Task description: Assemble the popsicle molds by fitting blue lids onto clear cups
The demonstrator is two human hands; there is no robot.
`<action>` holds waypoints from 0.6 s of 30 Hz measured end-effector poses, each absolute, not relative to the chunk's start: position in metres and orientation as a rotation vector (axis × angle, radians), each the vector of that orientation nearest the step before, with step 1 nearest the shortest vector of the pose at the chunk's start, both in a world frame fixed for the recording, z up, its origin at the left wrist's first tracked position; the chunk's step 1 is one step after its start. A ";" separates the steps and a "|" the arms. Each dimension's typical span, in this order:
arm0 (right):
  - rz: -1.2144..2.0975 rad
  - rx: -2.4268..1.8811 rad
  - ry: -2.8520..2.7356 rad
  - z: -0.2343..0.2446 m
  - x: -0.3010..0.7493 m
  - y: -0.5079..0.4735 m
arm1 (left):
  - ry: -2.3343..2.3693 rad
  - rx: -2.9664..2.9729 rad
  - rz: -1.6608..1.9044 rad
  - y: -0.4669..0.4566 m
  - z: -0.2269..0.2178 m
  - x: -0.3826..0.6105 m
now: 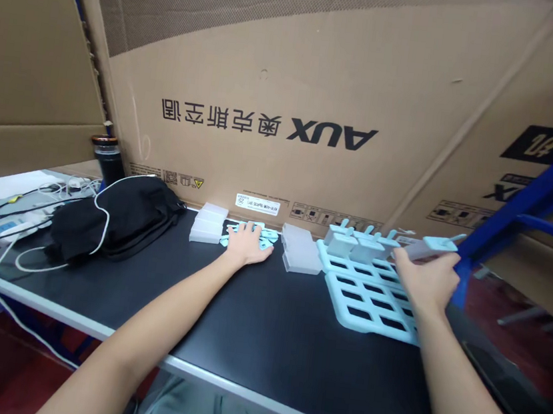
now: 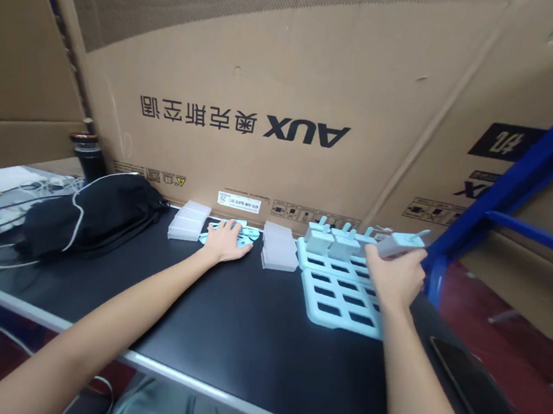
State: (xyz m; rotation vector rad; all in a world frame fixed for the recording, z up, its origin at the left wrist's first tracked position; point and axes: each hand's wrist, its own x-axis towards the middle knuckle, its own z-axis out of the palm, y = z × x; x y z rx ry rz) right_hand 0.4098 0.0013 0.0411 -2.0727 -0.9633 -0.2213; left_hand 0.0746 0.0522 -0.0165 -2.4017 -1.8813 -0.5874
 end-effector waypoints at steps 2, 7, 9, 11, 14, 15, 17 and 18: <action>-0.278 -1.952 -1.018 0.053 0.396 -0.007 | -1.794 -2.424 -0.664 0.049 -0.009 0.069; -0.196 -1.725 -1.394 0.066 0.346 -0.016 | -1.444 -2.461 -0.848 0.033 0.010 0.037; -0.165 -1.658 -1.597 0.066 0.322 -0.009 | -1.296 -2.486 -0.797 0.025 0.012 0.016; -0.155 -1.618 -1.795 0.067 0.298 0.003 | -1.222 -2.486 -0.754 0.018 0.012 -0.009; -0.134 -1.707 -2.095 0.073 0.267 0.027 | -1.217 -2.470 -0.720 0.014 0.008 -0.046; -0.130 -1.766 -2.189 0.075 0.257 0.035 | -1.222 -2.468 -0.707 0.014 0.007 -0.057; -0.111 -1.883 -2.344 0.082 0.240 0.048 | -1.253 -2.462 -0.702 0.017 0.004 -0.075; -0.089 -1.936 -2.399 0.085 0.233 0.053 | -1.275 -2.463 -0.705 0.019 0.002 -0.081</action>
